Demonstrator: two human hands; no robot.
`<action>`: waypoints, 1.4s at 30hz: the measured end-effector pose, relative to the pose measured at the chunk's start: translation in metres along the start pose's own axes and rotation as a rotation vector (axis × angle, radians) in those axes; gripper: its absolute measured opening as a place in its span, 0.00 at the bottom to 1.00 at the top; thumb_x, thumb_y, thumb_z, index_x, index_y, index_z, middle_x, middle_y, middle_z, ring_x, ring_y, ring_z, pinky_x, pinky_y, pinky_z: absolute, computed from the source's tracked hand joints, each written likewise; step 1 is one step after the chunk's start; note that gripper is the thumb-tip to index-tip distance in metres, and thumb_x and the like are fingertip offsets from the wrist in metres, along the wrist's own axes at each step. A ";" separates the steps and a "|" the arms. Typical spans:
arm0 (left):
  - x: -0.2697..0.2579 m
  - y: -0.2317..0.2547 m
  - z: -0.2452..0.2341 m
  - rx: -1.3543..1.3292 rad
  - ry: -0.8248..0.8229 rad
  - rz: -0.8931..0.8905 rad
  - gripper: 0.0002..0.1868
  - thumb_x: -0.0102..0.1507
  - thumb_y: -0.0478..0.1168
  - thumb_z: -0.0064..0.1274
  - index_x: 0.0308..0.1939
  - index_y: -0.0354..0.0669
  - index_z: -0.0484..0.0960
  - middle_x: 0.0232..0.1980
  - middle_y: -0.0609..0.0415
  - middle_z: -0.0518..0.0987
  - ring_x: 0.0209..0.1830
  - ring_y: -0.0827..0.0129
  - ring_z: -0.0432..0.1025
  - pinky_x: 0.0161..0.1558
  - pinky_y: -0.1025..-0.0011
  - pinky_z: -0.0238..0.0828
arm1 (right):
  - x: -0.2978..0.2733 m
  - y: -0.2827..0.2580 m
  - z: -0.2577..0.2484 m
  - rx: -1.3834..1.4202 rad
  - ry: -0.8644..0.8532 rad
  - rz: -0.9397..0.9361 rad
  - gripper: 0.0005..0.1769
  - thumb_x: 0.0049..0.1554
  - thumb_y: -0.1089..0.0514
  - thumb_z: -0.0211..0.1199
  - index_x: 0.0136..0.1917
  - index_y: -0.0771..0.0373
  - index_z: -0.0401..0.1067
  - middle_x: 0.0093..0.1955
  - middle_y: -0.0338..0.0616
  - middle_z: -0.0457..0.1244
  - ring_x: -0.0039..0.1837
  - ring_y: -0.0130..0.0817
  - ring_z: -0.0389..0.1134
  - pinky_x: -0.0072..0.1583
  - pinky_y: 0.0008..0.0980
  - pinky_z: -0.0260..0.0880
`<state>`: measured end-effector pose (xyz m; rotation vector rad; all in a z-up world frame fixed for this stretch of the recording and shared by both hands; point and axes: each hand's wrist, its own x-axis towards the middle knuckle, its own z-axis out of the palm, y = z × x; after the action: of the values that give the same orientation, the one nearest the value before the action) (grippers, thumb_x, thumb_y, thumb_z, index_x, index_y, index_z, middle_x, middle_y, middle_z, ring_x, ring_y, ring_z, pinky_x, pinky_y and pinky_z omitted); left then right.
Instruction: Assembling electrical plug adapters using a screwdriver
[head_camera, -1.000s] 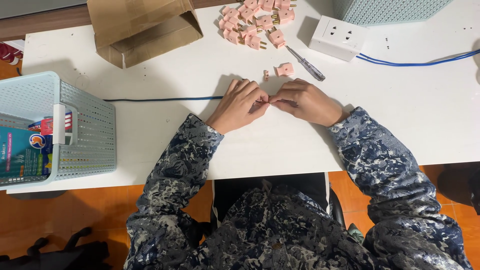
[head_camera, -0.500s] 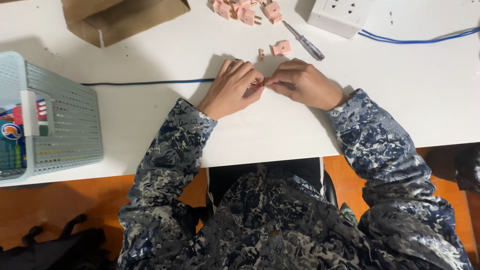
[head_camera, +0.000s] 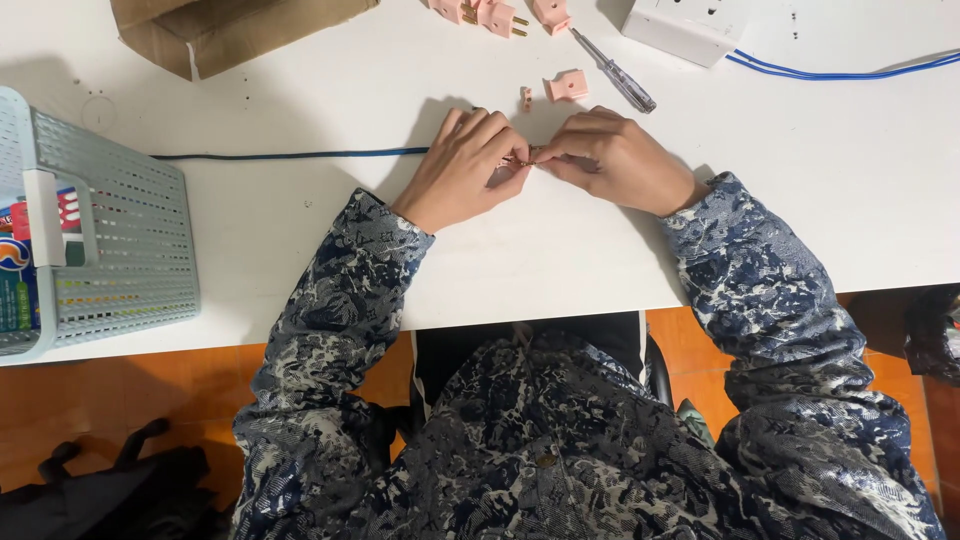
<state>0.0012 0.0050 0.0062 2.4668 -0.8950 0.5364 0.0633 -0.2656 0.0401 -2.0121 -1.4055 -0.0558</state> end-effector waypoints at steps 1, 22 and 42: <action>-0.001 -0.001 0.000 0.000 0.001 0.000 0.09 0.74 0.47 0.63 0.49 0.52 0.78 0.45 0.60 0.70 0.50 0.61 0.72 0.58 0.58 0.66 | 0.000 0.001 0.001 -0.001 0.000 0.000 0.03 0.69 0.65 0.75 0.55 0.67 0.86 0.48 0.48 0.74 0.51 0.52 0.77 0.59 0.48 0.74; -0.004 -0.011 -0.022 -0.047 -0.075 0.067 0.12 0.74 0.42 0.64 0.59 0.47 0.81 0.46 0.58 0.73 0.52 0.59 0.74 0.61 0.56 0.65 | 0.001 0.002 0.010 -0.002 -0.009 0.042 0.02 0.69 0.65 0.75 0.55 0.65 0.86 0.45 0.48 0.74 0.50 0.49 0.78 0.60 0.45 0.75; -0.006 -0.010 -0.020 -0.081 -0.047 0.082 0.12 0.75 0.45 0.64 0.60 0.50 0.82 0.49 0.57 0.79 0.52 0.59 0.80 0.62 0.57 0.69 | -0.008 0.020 -0.027 -0.337 0.145 0.098 0.10 0.71 0.53 0.72 0.62 0.59 0.86 0.56 0.50 0.72 0.60 0.54 0.75 0.62 0.52 0.75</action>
<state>0.0000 0.0255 0.0169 2.3874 -1.0203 0.4620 0.0853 -0.2904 0.0478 -2.2951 -1.2693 -0.4117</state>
